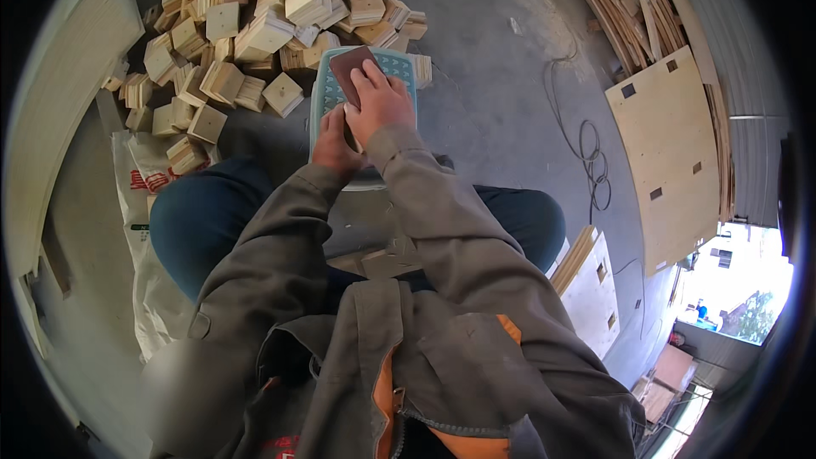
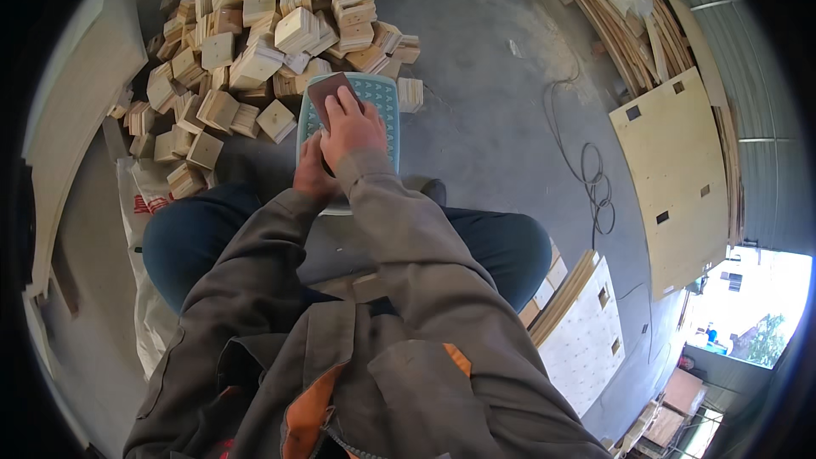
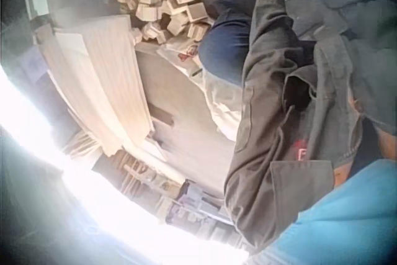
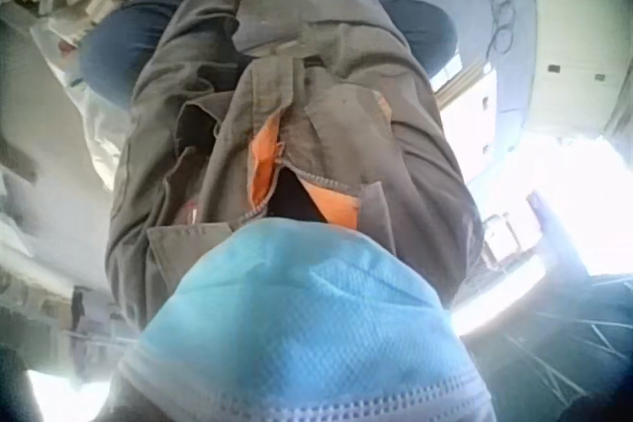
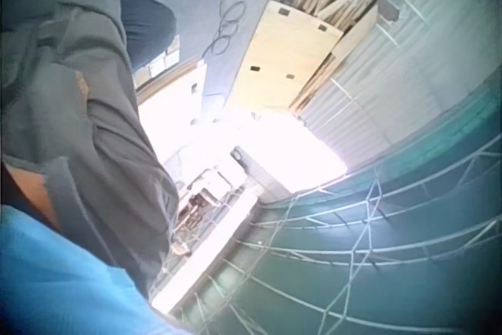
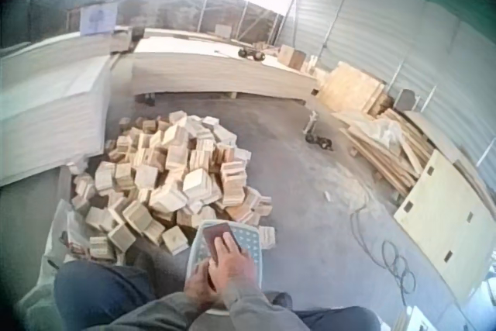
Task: The person sits on the floor and sands small wooden blocks one at a time using a sanding block. They pick up each block from a nearby pile, rub the surfaces, and place the finished pieces into a separate stack.
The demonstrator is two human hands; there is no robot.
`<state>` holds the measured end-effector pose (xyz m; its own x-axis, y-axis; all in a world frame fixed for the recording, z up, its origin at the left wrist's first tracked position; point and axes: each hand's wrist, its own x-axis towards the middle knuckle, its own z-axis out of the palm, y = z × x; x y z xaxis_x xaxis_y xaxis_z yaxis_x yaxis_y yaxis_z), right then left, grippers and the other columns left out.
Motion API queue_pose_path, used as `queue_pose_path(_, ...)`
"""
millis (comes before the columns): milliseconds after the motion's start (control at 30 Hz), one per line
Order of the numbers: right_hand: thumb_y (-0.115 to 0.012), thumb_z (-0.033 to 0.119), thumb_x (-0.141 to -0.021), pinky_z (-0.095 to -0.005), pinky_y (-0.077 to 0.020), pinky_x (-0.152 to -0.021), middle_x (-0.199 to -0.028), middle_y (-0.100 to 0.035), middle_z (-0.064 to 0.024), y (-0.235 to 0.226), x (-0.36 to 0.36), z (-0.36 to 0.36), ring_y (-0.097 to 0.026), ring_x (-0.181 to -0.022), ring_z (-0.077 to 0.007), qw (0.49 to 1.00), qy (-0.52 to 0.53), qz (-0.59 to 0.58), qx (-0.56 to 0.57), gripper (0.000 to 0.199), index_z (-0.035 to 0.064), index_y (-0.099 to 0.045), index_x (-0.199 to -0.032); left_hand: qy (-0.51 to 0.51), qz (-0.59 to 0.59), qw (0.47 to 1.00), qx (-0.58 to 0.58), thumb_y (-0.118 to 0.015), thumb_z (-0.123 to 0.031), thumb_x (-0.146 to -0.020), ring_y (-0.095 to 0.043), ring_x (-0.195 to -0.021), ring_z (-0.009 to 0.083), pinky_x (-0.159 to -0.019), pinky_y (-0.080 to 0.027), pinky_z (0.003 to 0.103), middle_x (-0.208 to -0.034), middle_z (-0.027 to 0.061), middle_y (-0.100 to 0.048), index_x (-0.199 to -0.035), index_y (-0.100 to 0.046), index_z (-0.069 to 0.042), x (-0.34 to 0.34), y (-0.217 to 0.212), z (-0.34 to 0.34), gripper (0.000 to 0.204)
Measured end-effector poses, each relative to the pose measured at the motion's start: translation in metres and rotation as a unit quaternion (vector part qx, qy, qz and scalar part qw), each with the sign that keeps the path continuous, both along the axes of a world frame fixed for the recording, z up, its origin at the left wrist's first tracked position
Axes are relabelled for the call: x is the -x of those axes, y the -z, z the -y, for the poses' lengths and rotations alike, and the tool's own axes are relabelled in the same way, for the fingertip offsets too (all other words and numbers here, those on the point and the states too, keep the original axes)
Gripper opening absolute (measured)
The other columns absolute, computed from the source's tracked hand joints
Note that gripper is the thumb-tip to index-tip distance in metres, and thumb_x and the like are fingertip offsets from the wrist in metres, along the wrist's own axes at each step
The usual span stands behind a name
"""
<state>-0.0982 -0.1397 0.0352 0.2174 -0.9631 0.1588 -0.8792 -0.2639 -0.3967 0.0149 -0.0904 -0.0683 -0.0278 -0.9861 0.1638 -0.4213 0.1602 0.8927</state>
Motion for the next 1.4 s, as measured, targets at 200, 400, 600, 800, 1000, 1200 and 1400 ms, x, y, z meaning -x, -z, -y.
queue_pose_path(200,-0.076,0.023,-0.089,-0.0504,-0.0453,-0.116,-0.162,-0.051,-0.0119,0.005,0.016,-0.023,-0.053,-0.134,-0.0427,0.998,-0.047,-0.006,0.043,0.065,0.0105,-0.06,-0.151,-0.019,-0.01,1.0,0.002,-0.094,-0.029,-0.076,-0.046,-0.144,0.0404,-0.118,-0.045,0.046,-0.148,0.0211,-0.054,-0.154,-0.042,-0.008,0.001,-0.008,-0.006,0.096)
queue_pose_path(400,-0.08,0.021,-0.084,-0.0519,-0.0457,-0.116,-0.163,-0.049,-0.0141,0.003,0.063,-0.131,-0.051,-0.138,-0.043,0.992,-0.107,-0.009,0.071,0.067,0.0113,-0.063,-0.148,-0.047,-0.034,0.998,0.0,-0.091,-0.033,-0.079,-0.058,-0.133,0.0438,-0.113,-0.05,0.045,-0.147,0.0245,-0.054,-0.152,-0.045,-0.005,0.0,-0.002,-0.006,0.09)
queue_pose_path(600,-0.082,0.016,-0.08,-0.0517,-0.0467,-0.115,-0.163,-0.05,-0.014,-0.001,0.076,-0.144,-0.053,-0.136,-0.043,0.99,-0.121,0.007,0.067,0.07,0.0116,-0.064,-0.148,-0.044,-0.005,0.999,-0.002,-0.093,-0.036,-0.077,-0.058,-0.134,0.0438,-0.114,-0.049,0.045,-0.146,0.0254,-0.054,-0.152,-0.047,-0.005,0.0,0.001,-0.003,0.094)
queue_pose_path(800,-0.079,0.019,-0.084,-0.0514,-0.0463,-0.115,-0.162,-0.052,-0.0118,0.01,0.049,-0.073,-0.054,-0.135,-0.0425,0.992,-0.103,0.006,0.074,0.067,0.0119,-0.063,-0.148,-0.055,-0.002,0.998,-0.001,-0.097,-0.034,-0.069,-0.056,-0.136,0.0426,-0.114,-0.05,0.046,-0.149,0.0236,-0.052,-0.154,-0.044,-0.006,-0.002,0.012,-0.004,0.104)
queue_pose_path(1000,-0.076,0.024,-0.088,-0.0471,-0.0446,-0.118,-0.163,-0.051,-0.0103,0.001,0.014,0.029,-0.054,-0.137,-0.0404,0.998,-0.016,-0.052,-0.025,0.065,0.0126,-0.061,-0.151,-0.019,-0.031,0.998,-0.057,-0.095,-0.023,-0.066,-0.048,-0.141,0.0435,-0.119,-0.045,0.048,-0.147,0.0219,-0.053,-0.154,-0.04,-0.006,0.001,-0.014,-0.005,0.105)
queue_pose_path(1200,-0.077,0.022,-0.086,-0.0479,-0.0435,-0.119,-0.162,-0.051,-0.0161,0.006,0.027,0.005,-0.054,-0.138,-0.0416,0.999,-0.05,-0.014,0.019,0.067,0.0092,-0.061,-0.15,-0.026,-0.005,0.999,-0.023,-0.097,-0.027,-0.066,-0.054,-0.137,0.0441,-0.114,-0.049,0.048,-0.147,0.0227,-0.052,-0.154,-0.042,-0.007,-0.003,-0.007,-0.006,0.105)
queue_pose_path(1400,-0.078,0.02,-0.084,-0.0533,-0.0445,-0.117,-0.164,-0.049,-0.0153,0.004,0.066,-0.102,-0.052,-0.137,-0.0439,0.992,-0.113,-0.003,0.06,0.069,0.0091,-0.061,-0.15,-0.051,-0.007,0.999,-0.015,-0.095,-0.034,-0.073,-0.058,-0.133,0.0441,-0.112,-0.051,0.048,-0.146,0.0236,-0.053,-0.152,-0.045,-0.007,0.0,-0.002,-0.005,0.098)
